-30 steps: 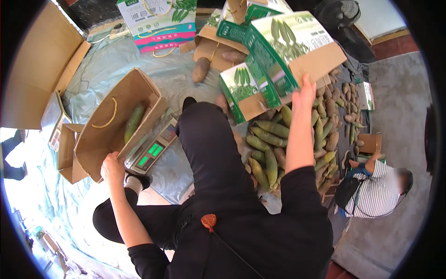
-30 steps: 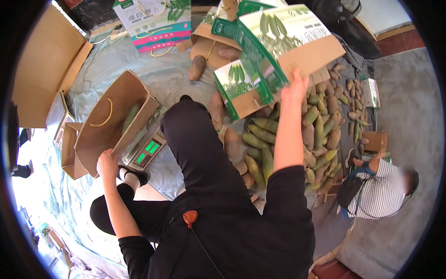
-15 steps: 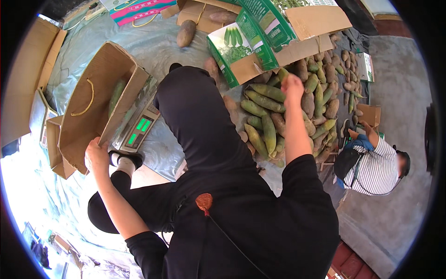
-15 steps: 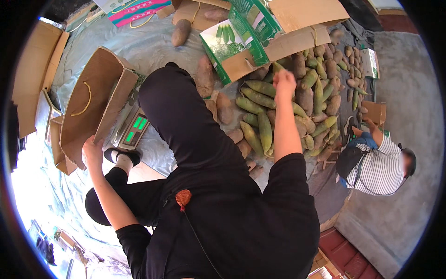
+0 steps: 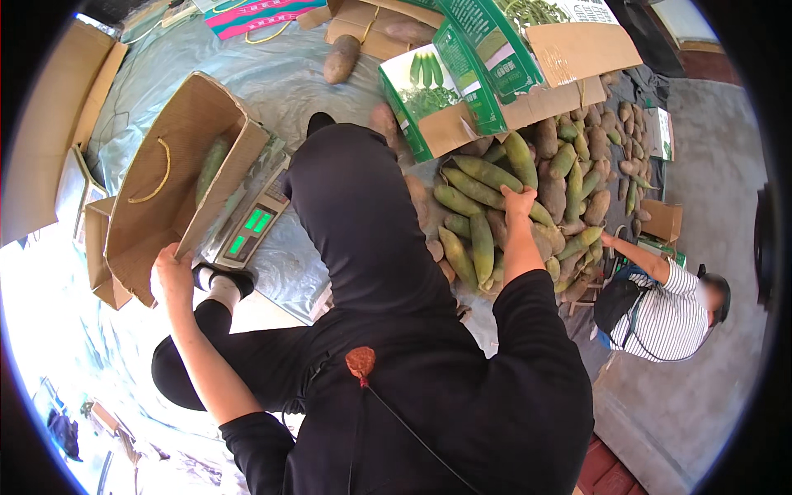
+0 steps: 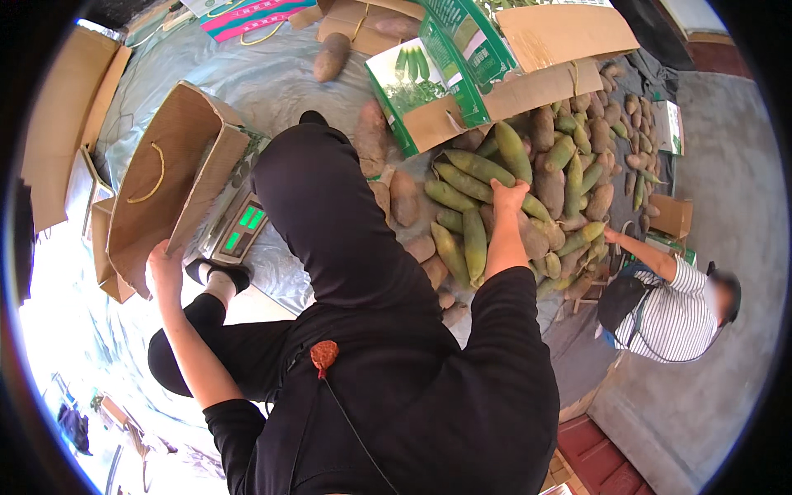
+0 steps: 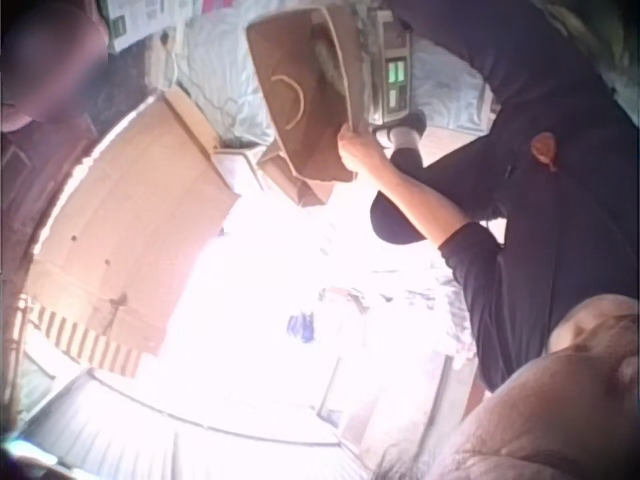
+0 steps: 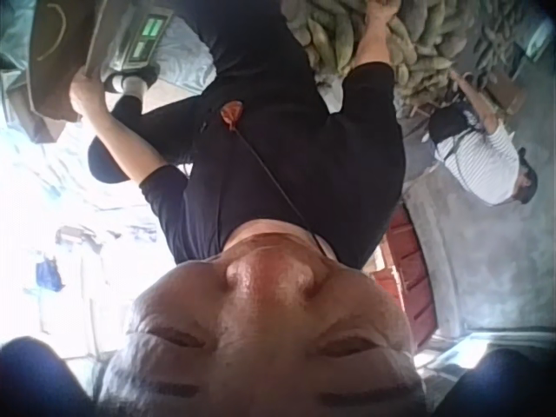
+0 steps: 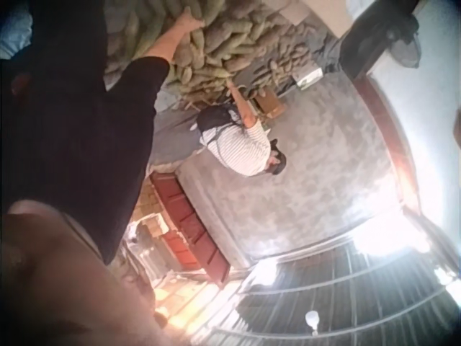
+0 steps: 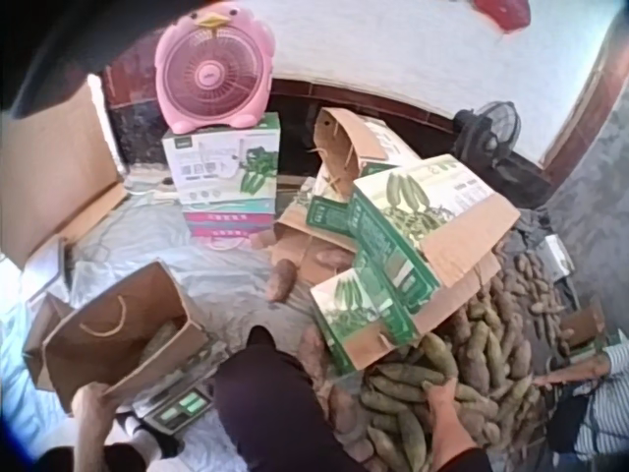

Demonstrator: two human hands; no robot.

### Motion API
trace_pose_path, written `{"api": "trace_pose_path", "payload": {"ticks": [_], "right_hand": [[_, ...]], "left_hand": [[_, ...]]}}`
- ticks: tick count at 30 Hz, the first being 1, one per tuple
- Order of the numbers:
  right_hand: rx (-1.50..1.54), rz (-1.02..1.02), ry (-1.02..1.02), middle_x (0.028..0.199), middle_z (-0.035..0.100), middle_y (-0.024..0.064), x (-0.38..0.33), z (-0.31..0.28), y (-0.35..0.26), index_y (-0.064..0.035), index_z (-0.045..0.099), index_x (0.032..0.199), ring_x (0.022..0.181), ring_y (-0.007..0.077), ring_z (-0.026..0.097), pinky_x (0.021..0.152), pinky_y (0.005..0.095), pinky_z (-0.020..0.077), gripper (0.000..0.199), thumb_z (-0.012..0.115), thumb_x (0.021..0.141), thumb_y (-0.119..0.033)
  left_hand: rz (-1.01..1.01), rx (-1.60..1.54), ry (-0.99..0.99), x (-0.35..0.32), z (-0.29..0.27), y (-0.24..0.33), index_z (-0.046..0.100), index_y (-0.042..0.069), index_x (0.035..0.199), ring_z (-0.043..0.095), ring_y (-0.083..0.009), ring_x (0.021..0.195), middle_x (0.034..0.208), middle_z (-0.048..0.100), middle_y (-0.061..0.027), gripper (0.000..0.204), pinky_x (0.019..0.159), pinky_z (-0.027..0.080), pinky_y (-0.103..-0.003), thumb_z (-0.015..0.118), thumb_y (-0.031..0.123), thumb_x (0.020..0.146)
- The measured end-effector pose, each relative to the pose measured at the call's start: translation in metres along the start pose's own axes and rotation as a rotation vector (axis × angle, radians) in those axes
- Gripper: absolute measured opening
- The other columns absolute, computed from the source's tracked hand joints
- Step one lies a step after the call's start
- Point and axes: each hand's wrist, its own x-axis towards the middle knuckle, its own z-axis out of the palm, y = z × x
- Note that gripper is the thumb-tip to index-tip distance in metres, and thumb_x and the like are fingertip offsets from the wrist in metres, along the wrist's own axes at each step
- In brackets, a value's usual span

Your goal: Weighing produce on an electronic scale and placing it into paper bags and cardboard boxes for shipping.

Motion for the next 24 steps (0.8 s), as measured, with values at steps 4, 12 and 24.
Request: {"api": "trace_pose_path", "payload": {"ticks": [4, 12, 24], "right_hand": [[-0.018, 0.024, -0.077, 0.128, 0.048, 0.0216, -0.028, 0.008, -0.025, -0.0035, 0.038, 0.131, 0.116, 0.0329, 0.049, 0.094, 0.0402, 0.0431, 0.071, 0.077, 0.072, -0.014], [-0.307, -0.258, -0.138, 0.11, 0.062, 0.0219, -0.063, 0.027, -0.032, 0.0011, 0.055, 0.117, 0.103, 0.0353, 0.059, 0.089, 0.0391, 0.0451, 0.064, 0.08, 0.063, -0.022], [0.138, 0.039, -0.457, 0.092, 0.064, 0.0054, -0.114, -0.063, -0.091, -0.0015, 0.059, 0.112, 0.067, 0.0145, 0.058, 0.061, 0.0275, 0.0466, 0.048, 0.077, 0.07, -0.018]], "left_hand": [[0.009, 0.019, 0.035, -0.004, -0.002, -0.008, 0.066, 0.008, 0.104, 0.064, -0.0332, 0.087, 0.092, 0.067, -0.0163, 0.029, 0.077, 0.048, -0.04, 0.064, 0.022, 0.078], [0.018, 0.062, 0.073, -0.007, 0.003, -0.016, 0.067, 0.011, 0.097, 0.062, -0.0327, 0.089, 0.093, 0.065, -0.0128, 0.021, 0.075, 0.049, -0.043, 0.065, 0.02, 0.078], [0.015, 0.006, 0.055, -0.01, 0.001, -0.009, 0.069, 0.014, 0.093, 0.063, -0.0302, 0.089, 0.091, 0.065, -0.0097, 0.016, 0.077, 0.048, -0.042, 0.067, 0.02, 0.078]]}}
